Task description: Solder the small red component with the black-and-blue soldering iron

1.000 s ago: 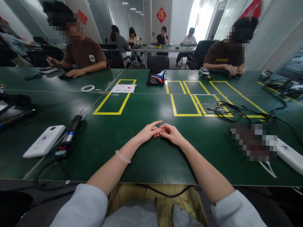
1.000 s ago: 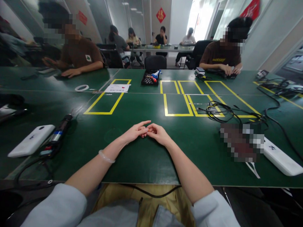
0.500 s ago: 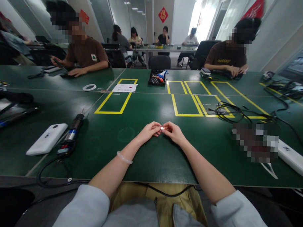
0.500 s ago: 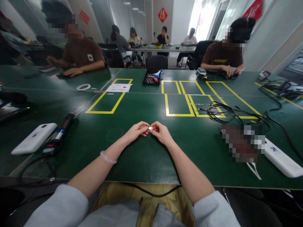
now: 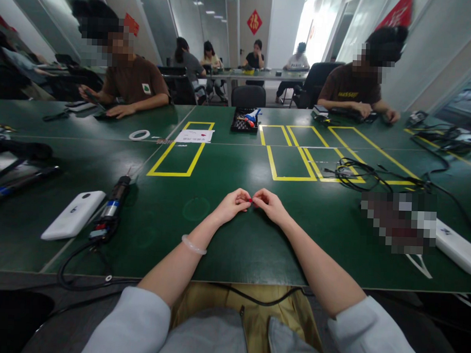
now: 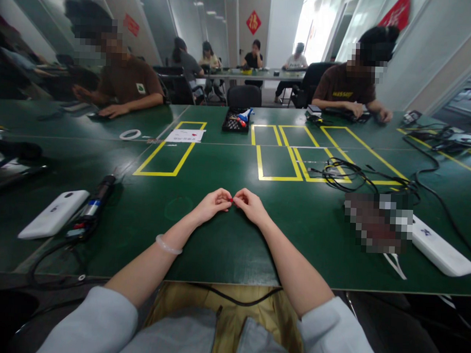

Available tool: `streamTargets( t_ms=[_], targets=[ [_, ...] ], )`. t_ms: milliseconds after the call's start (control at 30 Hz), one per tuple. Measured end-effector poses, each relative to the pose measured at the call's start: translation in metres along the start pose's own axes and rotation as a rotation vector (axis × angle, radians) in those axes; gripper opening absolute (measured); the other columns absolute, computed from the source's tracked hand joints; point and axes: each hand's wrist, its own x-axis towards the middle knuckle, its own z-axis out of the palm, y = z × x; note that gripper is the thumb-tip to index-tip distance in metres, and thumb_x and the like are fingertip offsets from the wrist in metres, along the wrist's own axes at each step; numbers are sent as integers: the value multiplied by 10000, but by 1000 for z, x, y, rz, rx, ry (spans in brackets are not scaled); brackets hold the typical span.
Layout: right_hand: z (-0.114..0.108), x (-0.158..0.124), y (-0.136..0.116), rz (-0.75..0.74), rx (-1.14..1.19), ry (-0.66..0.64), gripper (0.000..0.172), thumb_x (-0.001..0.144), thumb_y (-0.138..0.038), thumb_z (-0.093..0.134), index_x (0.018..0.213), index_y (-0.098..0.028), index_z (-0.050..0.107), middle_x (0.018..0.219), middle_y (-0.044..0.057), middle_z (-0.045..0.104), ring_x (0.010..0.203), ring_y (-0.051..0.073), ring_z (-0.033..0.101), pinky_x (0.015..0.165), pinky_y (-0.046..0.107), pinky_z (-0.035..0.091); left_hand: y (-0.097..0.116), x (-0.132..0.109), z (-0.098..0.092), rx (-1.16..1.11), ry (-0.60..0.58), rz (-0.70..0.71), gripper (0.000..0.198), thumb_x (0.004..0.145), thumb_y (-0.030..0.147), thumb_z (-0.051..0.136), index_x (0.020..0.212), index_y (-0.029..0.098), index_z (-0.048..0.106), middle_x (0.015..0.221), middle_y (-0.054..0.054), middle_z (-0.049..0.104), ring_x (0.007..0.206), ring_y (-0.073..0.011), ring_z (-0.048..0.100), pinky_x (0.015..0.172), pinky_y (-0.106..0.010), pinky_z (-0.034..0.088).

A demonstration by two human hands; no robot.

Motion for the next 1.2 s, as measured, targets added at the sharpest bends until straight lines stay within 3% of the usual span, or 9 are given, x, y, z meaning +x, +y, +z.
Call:
streamTargets(
  t_ms=[200, 500, 1200],
  targets=[
    [-1, 0, -4, -52, -63, -22, 174, 797, -332, 630, 855, -182, 564, 732, -11, 580, 610, 115, 503, 592, 252, 416, -3, 1, -1, 25, 32, 9, 342, 699, 283, 732, 946, 132, 551, 872, -17, 588, 713, -86, 585, 647, -231, 488],
    [1, -2, -2, -115, -117, -15, 197, 773, -242, 628, 953, -184, 571, 891, 22, 631, 724, 132, 579, 674, 271, 460, -5, 2, -3, 55, 32, 29, 289, 712, 268, 716, 904, 125, 555, 844, -16, 602, 691, -85, 592, 637, -223, 476],
    [-1, -2, -1, -124, -194, -44, 143, 788, -246, 616, 912, -177, 605, 805, 7, 613, 698, 130, 568, 673, 270, 453, -2, 0, -2, 85, 39, 28, 281, 702, 255, 714, 878, 133, 533, 830, -6, 588, 684, -77, 573, 637, -211, 447]
  ],
)
